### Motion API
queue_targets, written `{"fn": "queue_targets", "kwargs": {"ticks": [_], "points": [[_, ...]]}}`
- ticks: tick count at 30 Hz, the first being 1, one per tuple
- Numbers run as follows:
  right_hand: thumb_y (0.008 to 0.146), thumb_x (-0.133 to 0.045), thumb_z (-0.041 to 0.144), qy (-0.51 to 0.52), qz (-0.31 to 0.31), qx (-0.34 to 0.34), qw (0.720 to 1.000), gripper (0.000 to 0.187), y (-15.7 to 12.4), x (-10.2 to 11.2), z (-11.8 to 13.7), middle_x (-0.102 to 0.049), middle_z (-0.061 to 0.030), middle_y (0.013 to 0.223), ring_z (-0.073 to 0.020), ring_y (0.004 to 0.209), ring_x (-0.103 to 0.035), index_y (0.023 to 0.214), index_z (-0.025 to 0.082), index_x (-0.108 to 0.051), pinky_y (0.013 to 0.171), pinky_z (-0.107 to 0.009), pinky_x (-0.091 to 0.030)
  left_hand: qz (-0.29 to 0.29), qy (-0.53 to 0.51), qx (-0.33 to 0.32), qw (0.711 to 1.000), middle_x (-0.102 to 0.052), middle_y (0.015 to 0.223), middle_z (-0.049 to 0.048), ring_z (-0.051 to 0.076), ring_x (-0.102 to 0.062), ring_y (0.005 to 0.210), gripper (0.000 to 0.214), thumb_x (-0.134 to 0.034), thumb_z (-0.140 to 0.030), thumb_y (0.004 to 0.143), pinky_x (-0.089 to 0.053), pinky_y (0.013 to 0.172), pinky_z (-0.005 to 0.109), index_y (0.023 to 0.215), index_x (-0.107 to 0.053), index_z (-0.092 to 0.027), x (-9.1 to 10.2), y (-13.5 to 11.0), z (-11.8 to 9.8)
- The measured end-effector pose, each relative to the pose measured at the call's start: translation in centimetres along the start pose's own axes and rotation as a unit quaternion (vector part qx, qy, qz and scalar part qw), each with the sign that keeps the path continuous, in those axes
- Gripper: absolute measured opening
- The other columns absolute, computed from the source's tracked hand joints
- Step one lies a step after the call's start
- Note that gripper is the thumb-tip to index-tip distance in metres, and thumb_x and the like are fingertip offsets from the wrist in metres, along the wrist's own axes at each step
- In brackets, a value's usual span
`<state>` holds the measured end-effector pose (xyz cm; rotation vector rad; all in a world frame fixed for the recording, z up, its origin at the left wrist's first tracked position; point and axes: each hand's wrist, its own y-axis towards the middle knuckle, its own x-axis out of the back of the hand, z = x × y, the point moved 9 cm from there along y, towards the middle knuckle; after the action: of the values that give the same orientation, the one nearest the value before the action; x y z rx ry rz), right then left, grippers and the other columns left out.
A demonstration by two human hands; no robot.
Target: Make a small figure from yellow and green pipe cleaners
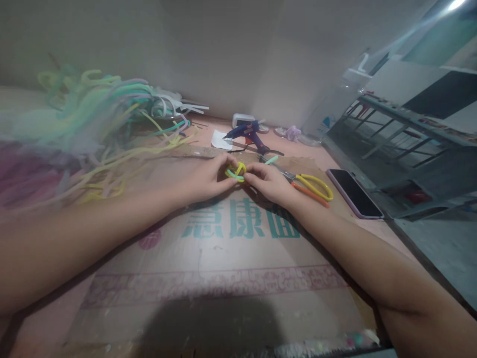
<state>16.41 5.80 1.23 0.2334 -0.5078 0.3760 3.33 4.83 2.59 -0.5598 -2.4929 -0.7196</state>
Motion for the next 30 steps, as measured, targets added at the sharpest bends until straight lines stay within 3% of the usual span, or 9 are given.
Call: {"fn": "queue_targets", "kwargs": {"ticks": [3,10,15,23,30], "points": [[0.087,-0.056,0.033,-0.006,-0.003,0.012,1.000,0.020,0.0,0.1,0.3,-0.061,0.0017,0.067,-0.0119,0.057,-0.055,0.095,0.017,-0.066,0.052,-0.023,-0.043,0.003,0.003,-0.006,1.000,-0.068,0.103,0.0078,0.022,-0.065,0.095,0.030,-0.061,-0.038,0.087,-0.052,0.085,0.036,0.108,-0.056,-0.017,-0.1,0.0,-0.2],[0.090,-0.055,0.035,0.008,-0.003,-0.012,1.000,0.028,-0.1,0.2,-0.3,-0.061,0.0015,0.069,-0.0099,0.049,-0.051,0.109,0.017,-0.066,0.043,-0.021,-0.039,0.031,0.076,-0.023,0.996,-0.067,0.093,0.0058,0.020,-0.061,0.086,0.021,-0.056,-0.038,0.088,-0.047,0.079,0.032,0.087,-0.060,-0.017,-0.3,0.3,-0.8],[0.089,-0.057,0.032,-0.014,-0.018,0.020,1.000,0.027,0.1,0.5,0.1,-0.066,-0.0011,0.076,-0.0124,0.061,-0.057,0.109,0.017,-0.068,0.051,-0.022,-0.044,0.055,0.104,-0.053,0.992,-0.066,0.093,0.0062,0.021,-0.060,0.089,0.026,-0.052,-0.041,0.090,-0.045,0.081,0.033,0.084,-0.060,-0.017,-0.8,0.4,-1.0],[0.089,-0.056,0.031,-0.026,-0.018,0.018,0.999,0.028,0.0,0.5,0.2,-0.067,-0.0013,0.076,-0.0129,0.060,-0.057,0.109,0.017,-0.069,0.055,-0.024,-0.046,0.056,0.127,-0.034,0.990,-0.059,0.082,0.0026,0.018,-0.054,0.077,0.026,-0.052,-0.042,0.091,-0.038,0.068,0.029,0.081,-0.051,-0.018,-0.8,0.4,-0.6],[0.089,-0.056,0.030,-0.047,-0.021,0.033,0.998,0.026,0.1,0.6,0.4,-0.068,-0.0023,0.080,-0.0155,0.069,-0.061,0.106,0.017,-0.070,0.062,-0.027,-0.049,0.074,0.108,-0.055,0.990,-0.064,0.092,0.0059,0.021,-0.058,0.087,0.024,-0.050,-0.040,0.092,-0.042,0.077,0.032,0.085,-0.056,-0.018,-1.1,0.4,-0.9]]}}
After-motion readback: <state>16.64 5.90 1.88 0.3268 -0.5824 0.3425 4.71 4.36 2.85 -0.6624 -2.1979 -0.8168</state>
